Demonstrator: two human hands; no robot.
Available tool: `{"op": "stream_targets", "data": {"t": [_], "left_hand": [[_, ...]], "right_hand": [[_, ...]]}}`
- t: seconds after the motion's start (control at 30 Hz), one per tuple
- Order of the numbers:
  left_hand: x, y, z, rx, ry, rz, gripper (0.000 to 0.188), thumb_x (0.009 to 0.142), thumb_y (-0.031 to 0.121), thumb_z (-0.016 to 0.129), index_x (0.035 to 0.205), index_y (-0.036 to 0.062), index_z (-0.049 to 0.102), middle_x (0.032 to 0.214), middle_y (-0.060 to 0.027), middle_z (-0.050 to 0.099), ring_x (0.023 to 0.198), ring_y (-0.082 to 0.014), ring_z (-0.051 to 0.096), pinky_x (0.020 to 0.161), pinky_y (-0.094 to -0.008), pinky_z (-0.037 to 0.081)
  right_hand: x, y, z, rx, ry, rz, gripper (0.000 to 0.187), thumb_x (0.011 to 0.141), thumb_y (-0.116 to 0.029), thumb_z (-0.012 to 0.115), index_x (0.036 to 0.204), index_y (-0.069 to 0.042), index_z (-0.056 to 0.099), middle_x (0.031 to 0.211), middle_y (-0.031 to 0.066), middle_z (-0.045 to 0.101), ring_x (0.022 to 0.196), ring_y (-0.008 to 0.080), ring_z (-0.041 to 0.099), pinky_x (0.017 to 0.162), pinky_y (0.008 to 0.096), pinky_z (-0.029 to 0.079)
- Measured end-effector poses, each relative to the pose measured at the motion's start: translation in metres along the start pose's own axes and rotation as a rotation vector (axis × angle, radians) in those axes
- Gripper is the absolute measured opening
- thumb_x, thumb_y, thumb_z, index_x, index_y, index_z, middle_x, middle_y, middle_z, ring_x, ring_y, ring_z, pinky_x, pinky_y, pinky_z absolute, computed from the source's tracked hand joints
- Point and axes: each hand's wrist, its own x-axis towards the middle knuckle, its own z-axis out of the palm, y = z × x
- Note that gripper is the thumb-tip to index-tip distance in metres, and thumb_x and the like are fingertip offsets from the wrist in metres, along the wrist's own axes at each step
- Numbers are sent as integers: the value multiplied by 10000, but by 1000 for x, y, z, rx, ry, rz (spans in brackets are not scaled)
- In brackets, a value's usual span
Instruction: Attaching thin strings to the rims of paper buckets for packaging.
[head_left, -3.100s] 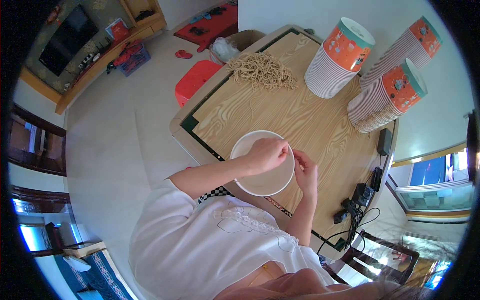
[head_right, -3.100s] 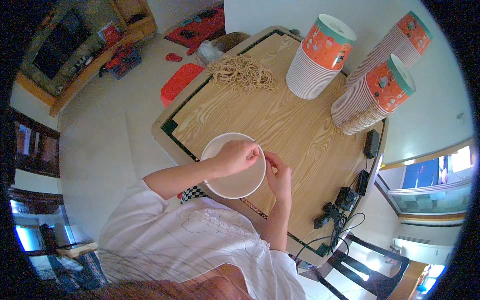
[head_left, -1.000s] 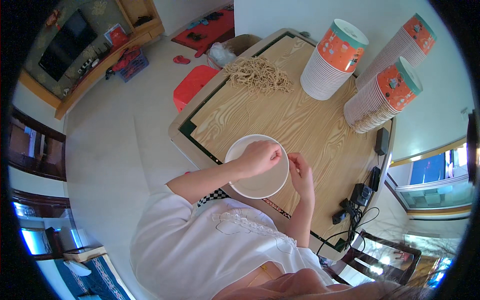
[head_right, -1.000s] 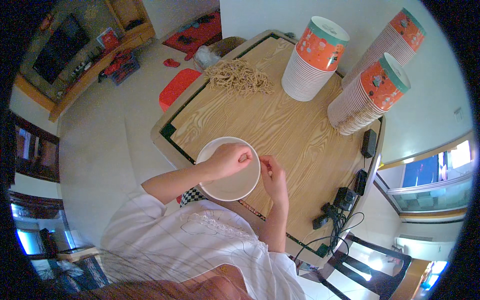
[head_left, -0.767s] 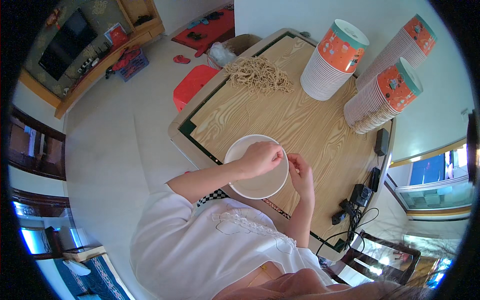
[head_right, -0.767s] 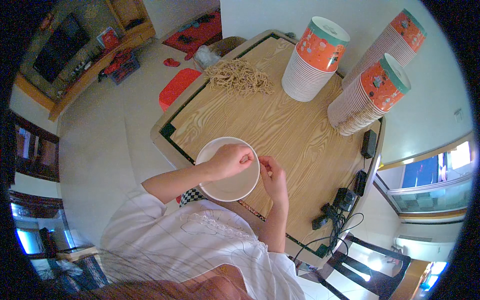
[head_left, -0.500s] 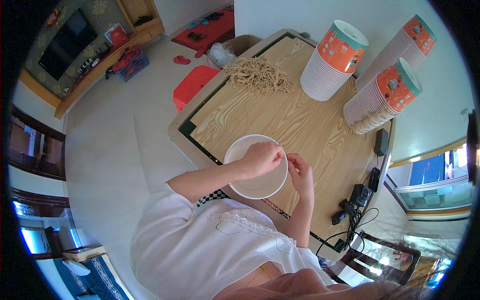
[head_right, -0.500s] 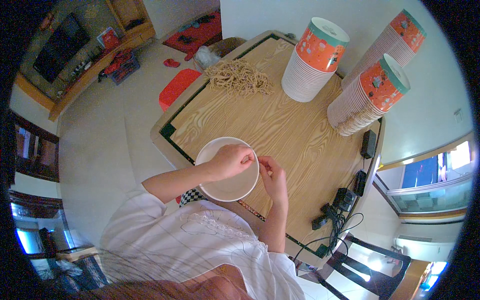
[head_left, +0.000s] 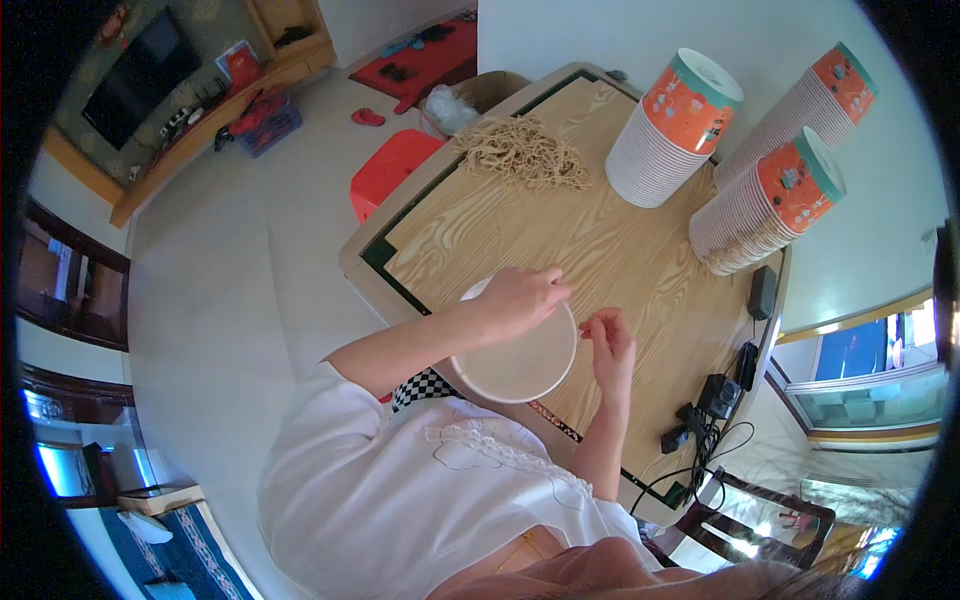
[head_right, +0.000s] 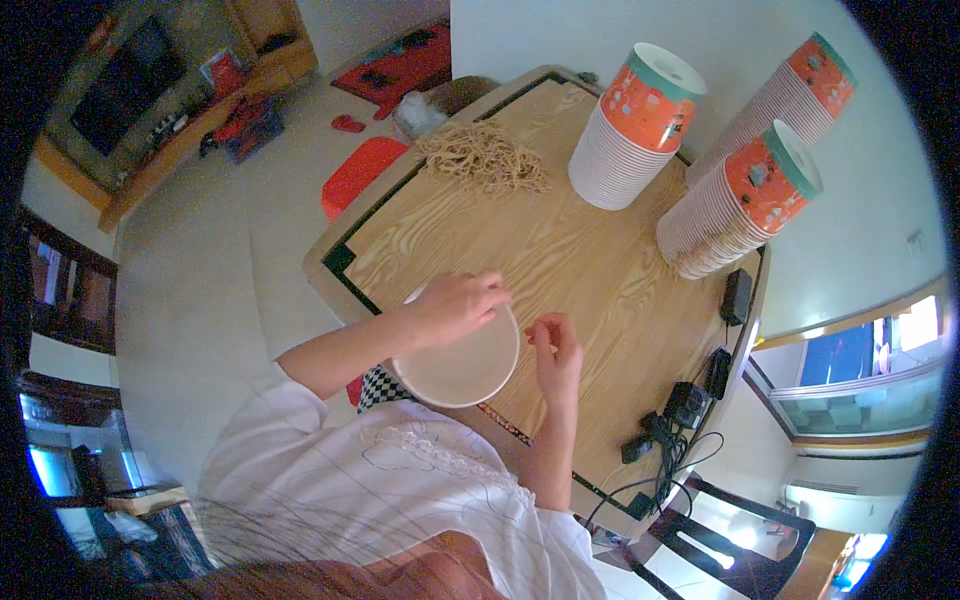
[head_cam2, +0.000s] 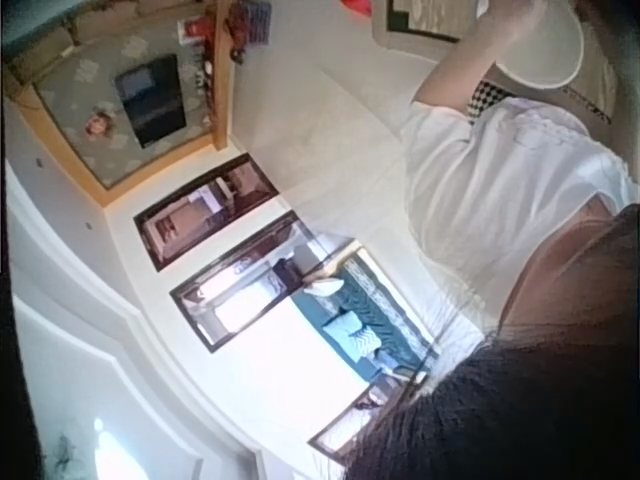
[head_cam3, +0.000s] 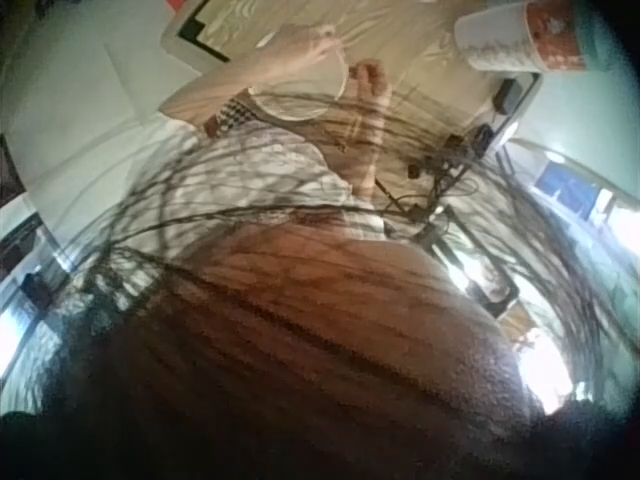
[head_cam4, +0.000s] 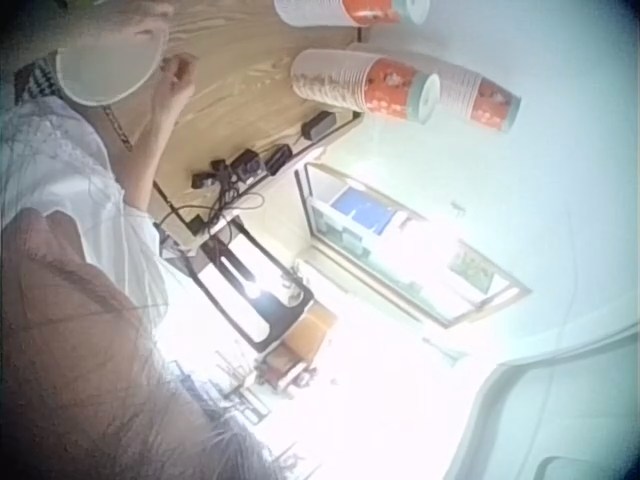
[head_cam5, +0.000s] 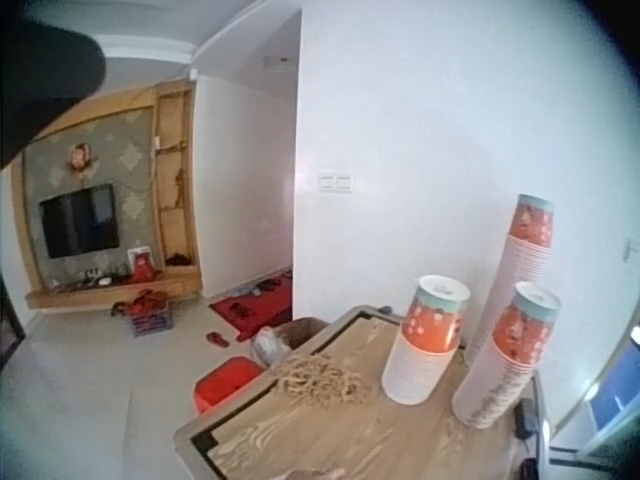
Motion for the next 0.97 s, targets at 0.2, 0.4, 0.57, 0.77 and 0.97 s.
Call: {"op": "stream_targets", "data": {"t": [0.2, 0.4, 0.57, 0.77, 0.97], "left_hand": [[-6, -2, 1, -18, -16, 19, 131, 811, 177, 580, 741, 70, 610, 801, -87, 600, 731, -276, 629, 628, -405, 503], [-15, -13, 17, -396, -12, -100, 139, 761, 189, 654, 737, 55, 630, 742, -94, 629, 683, -273, 625, 613, -379, 483], [-10, -29, 33, -922, -120, -17, 155, 798, 209, 655, 819, 55, 656, 752, -59, 646, 651, -159, 606, 607, -313, 472], [-1, -42, 53, -1205, -134, 49, 73, 797, 105, 652, 795, 52, 602, 806, -29, 627, 738, -125, 581, 661, -288, 471], [8, -60, 86, -1131, -70, 237, 64, 810, 54, 620, 864, 64, 586, 830, -44, 629, 765, -151, 589, 696, -284, 476]], "right_hand": [[-5, -28, 1, -157, -5, 32, 43, 899, -36, 516, 898, 0, 539, 783, 58, 614, 715, 117, 589, 665, 247, 477], [-6, -15, -7, -65, -66, 44, 42, 894, -14, 507, 902, -1, 547, 803, 70, 613, 739, 132, 592, 685, 255, 481], [-7, -13, 8, 126, -30, 166, 47, 889, 3, 497, 895, -8, 543, 778, 50, 586, 711, 104, 548, 676, 231, 455], [2, -21, 23, 33, -27, 223, 42, 879, 5, 518, 894, -9, 555, 783, 46, 589, 722, 111, 551, 675, 243, 455], [15, -2, 20, 50, -81, 228, 37, 882, -36, 549, 905, -28, 577, 797, 44, 607, 724, 121, 556, 674, 248, 458]]}}
